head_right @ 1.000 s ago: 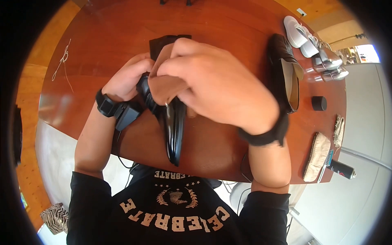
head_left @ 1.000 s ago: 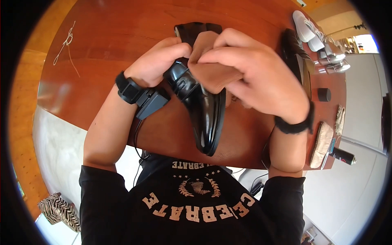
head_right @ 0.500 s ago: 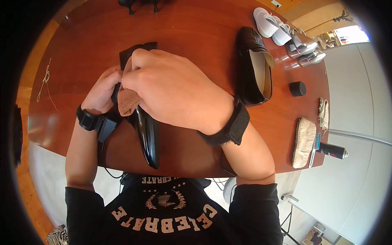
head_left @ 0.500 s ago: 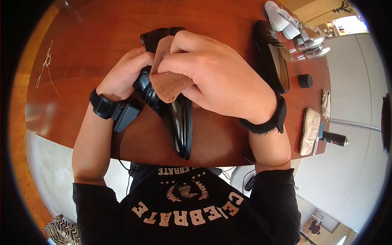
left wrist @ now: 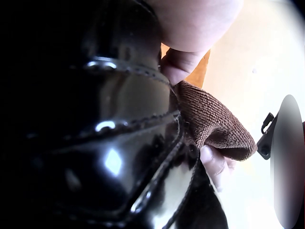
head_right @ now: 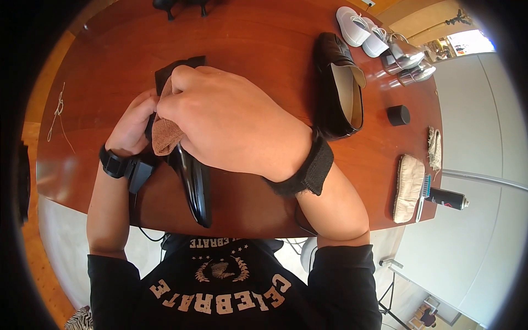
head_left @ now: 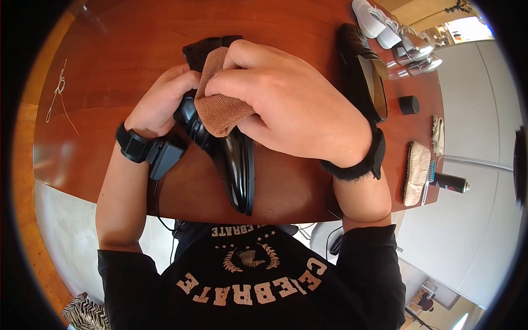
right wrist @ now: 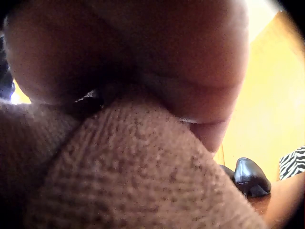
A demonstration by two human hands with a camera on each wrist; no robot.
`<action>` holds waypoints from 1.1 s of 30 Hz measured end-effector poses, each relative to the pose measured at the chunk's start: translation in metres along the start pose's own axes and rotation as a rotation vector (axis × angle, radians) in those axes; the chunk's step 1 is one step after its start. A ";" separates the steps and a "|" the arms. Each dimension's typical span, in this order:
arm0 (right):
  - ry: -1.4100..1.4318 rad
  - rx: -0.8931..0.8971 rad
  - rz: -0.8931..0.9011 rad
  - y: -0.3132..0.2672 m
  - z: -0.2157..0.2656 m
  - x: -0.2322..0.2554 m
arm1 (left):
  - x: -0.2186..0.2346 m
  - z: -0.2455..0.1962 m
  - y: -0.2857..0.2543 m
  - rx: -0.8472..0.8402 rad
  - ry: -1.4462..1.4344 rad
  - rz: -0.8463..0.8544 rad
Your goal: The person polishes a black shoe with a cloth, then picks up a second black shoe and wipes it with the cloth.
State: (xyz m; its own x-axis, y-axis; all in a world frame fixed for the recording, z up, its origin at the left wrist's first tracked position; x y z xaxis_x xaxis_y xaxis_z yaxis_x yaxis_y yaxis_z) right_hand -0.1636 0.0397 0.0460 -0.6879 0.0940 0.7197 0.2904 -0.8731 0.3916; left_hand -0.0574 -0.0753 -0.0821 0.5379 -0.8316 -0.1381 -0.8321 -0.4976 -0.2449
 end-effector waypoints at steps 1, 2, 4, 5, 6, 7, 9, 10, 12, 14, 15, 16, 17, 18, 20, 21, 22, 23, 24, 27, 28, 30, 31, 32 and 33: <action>0.003 0.004 0.002 0.000 0.001 0.002 | 0.000 -0.001 0.000 -0.006 -0.002 -0.001; -0.028 -0.023 0.024 0.000 -0.001 0.005 | -0.002 -0.001 0.000 0.004 -0.009 0.017; -0.091 -0.076 0.068 -0.001 -0.006 0.016 | -0.004 -0.003 0.001 0.024 -0.025 0.051; -0.070 -0.106 0.028 -0.004 -0.015 0.025 | -0.005 -0.004 0.000 0.032 -0.022 0.052; -0.137 -0.199 -0.023 -0.007 -0.028 0.038 | -0.007 -0.006 -0.001 0.038 -0.018 0.052; -0.203 -0.293 -0.075 -0.011 -0.041 0.052 | -0.009 -0.007 -0.001 0.046 -0.015 0.053; -0.491 -0.436 -0.267 -0.025 -0.057 0.088 | -0.012 -0.008 -0.002 0.042 -0.026 0.033; -0.605 -0.517 -0.310 -0.035 -0.070 0.108 | -0.012 -0.009 -0.002 0.041 -0.032 0.022; -0.716 -0.633 -0.381 -0.052 -0.087 0.136 | -0.011 -0.009 -0.002 0.040 -0.009 0.038; -0.709 -0.704 -0.443 -0.059 -0.091 0.148 | -0.010 -0.009 -0.002 0.041 0.002 0.039; -0.631 -0.675 -0.442 -0.058 -0.090 0.144 | -0.010 -0.009 -0.002 0.043 0.002 0.034; -0.554 -0.647 -0.443 -0.055 -0.086 0.138 | -0.010 -0.010 -0.002 0.045 0.002 0.032; -0.411 -0.662 -0.407 -0.045 -0.071 0.129 | -0.011 -0.009 -0.001 0.048 -0.004 0.049; -0.268 -0.683 -0.375 -0.034 -0.056 0.121 | -0.010 -0.008 -0.001 0.051 -0.010 0.067; -0.182 -0.487 -0.329 -0.013 -0.035 0.095 | -0.006 -0.006 0.000 0.046 -0.016 0.100; -0.303 -0.233 -0.351 -0.006 -0.025 0.078 | -0.004 -0.004 0.001 0.039 -0.014 0.114; -0.262 -0.164 -0.287 -0.004 -0.017 0.063 | -0.003 -0.003 0.001 0.032 -0.012 0.127; -0.221 -0.094 -0.224 0.003 -0.001 0.045 | -0.002 0.000 0.002 0.012 -0.045 0.078; -0.172 -0.003 -0.212 0.007 0.006 0.025 | -0.003 0.004 0.003 -0.007 -0.079 0.030; -0.201 0.105 -0.128 0.002 0.010 -0.019 | -0.003 0.004 0.001 -0.035 -0.147 0.049; -0.188 0.115 -0.154 0.002 0.010 -0.019 | -0.003 0.003 0.001 -0.044 -0.140 0.055; -0.167 0.123 -0.178 0.002 0.009 -0.018 | -0.003 0.002 0.001 -0.050 -0.115 0.061; -0.161 0.123 -0.176 0.002 0.008 -0.017 | -0.002 0.002 0.001 -0.048 -0.095 0.062; -0.155 0.122 -0.175 0.001 0.007 -0.015 | -0.002 0.002 0.001 -0.046 -0.076 0.064; -0.149 0.119 -0.162 0.001 0.007 -0.015 | -0.001 0.002 0.001 -0.039 -0.060 0.059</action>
State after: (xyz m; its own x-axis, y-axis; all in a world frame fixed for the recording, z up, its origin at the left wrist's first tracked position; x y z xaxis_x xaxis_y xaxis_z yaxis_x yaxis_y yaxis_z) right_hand -0.1487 0.0407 0.0396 -0.6287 0.3053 0.7152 0.2669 -0.7792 0.5672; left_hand -0.0582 -0.0742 -0.0845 0.4940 -0.8440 -0.2089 -0.8666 -0.4584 -0.1973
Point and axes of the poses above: each hand's wrist, its own y-axis towards the middle knuckle, its own x-axis out of the back of the hand, z = x × y, the point moved 7 cm from there along y, towards the middle knuckle, and after that the axes turned 9 degrees about y, right-handed, at the moved point
